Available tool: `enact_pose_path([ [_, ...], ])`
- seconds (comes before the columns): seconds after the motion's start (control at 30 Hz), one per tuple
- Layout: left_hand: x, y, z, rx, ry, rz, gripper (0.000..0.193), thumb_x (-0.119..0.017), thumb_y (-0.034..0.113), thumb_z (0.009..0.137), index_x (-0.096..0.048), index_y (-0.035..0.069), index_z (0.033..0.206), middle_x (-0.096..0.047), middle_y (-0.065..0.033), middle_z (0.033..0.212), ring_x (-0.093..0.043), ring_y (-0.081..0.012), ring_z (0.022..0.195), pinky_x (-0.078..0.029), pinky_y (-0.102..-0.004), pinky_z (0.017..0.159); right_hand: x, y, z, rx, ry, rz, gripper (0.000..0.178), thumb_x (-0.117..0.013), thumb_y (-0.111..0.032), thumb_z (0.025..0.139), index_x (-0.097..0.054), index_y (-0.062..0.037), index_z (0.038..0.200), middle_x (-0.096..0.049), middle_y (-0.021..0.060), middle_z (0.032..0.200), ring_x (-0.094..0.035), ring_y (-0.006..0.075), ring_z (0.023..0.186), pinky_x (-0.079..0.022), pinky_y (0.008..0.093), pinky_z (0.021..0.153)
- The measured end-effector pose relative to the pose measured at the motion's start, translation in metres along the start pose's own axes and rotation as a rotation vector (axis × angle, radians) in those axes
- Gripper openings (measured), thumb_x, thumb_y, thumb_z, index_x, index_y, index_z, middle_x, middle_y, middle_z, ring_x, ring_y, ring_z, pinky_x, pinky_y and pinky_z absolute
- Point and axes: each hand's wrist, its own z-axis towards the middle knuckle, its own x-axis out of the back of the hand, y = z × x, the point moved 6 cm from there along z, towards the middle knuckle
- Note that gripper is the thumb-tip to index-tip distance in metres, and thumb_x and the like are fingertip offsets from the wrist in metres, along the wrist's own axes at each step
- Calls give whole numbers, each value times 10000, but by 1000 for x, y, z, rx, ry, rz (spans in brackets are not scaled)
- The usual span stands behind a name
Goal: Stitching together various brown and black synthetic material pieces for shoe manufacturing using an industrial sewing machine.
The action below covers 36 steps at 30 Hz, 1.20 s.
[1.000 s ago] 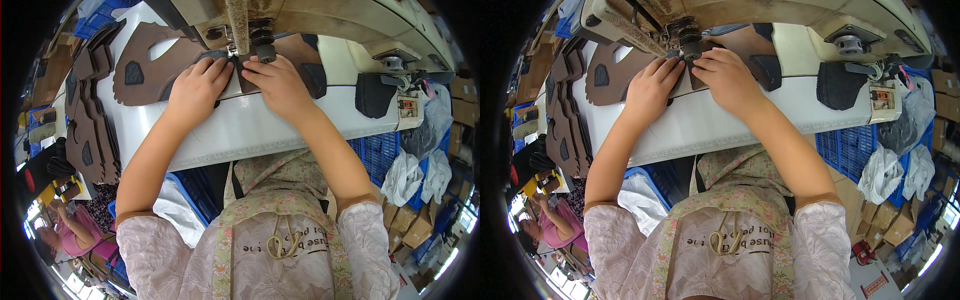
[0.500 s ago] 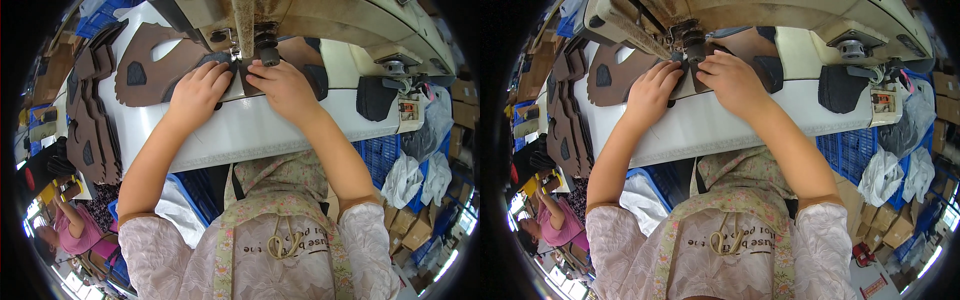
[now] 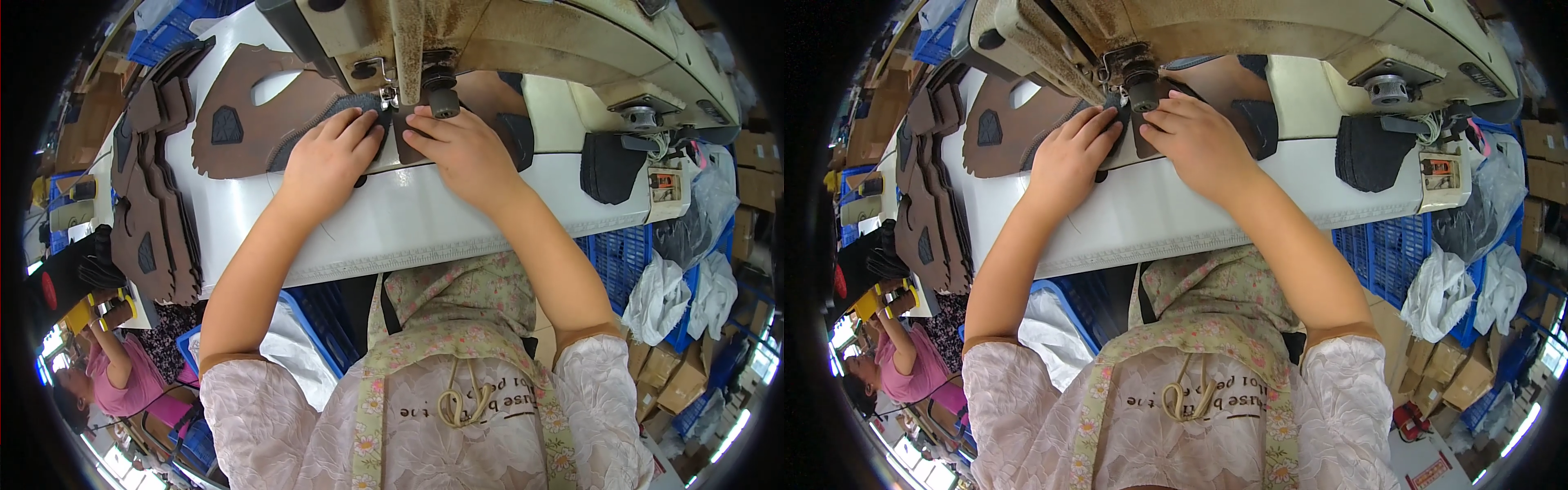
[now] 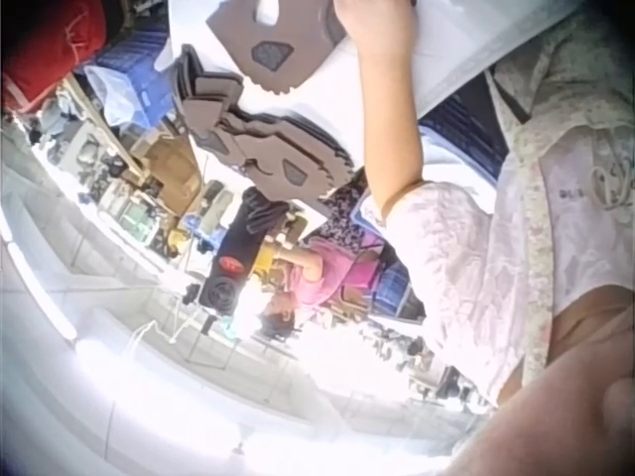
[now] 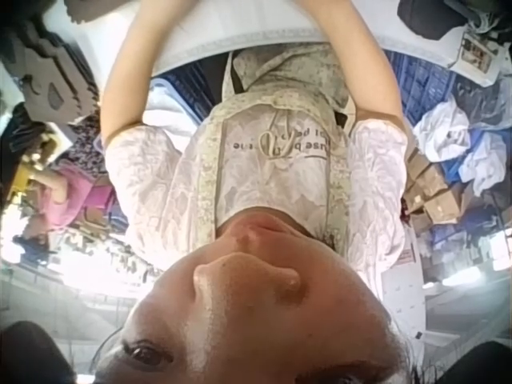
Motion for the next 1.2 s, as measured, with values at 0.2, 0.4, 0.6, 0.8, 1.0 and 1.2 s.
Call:
enact_pose_path([
  [0.2,7,4,3,30,63,-15,408,-592,97,777,-660,48,1176,-617,-81,1232,-578,-261,1173,-517,-375,914,0,-1,2,-11,-17,-28,289,-585,-74,805,-707,-45,1065,-681,84,1141,-594,252,1148,-432,409,1100],
  [0.4,9,5,3,20,33,37,422,-596,97,775,-662,51,1190,-630,-78,1189,-603,-259,1134,-515,-375,926,6,0,3,-1,-33,-96,277,-590,-90,809,-719,-74,1054,-684,72,1143,-588,242,1169,-427,406,1099],
  [0.6,7,0,-13,-39,17,7,422,-596,109,781,-659,68,1197,-653,-88,1248,-615,-241,1179,-509,-376,979,7,2,0,14,-11,-91,250,-599,-102,806,-737,-87,1013,-692,48,1133,-583,236,1191,-428,394,1098],
  [0.8,5,5,-10,-41,76,76,401,-603,106,781,-667,82,1176,-649,-84,1265,-609,-247,1189,-517,-378,962,10,4,6,4,30,-107,225,-600,-112,800,-746,-78,968,-703,62,1057,-590,235,1171,-439,397,1090],
  [1.0,8,5,1,30,75,24,415,-606,100,770,-674,74,1179,-638,-72,1189,-601,-260,1140,-523,-376,879,9,7,16,14,42,-124,213,-598,-103,788,-751,-72,932,-705,63,978,-590,237,1134,-400,416,1121],
  [1.2,5,3,0,24,111,31,420,-601,86,762,-675,71,1175,-619,-68,1133,-599,-251,1099,-514,-375,866,8,2,17,47,-2,-210,191,-615,-123,780,-721,-80,933,-684,37,962,-585,237,1102,-427,421,1027],
])
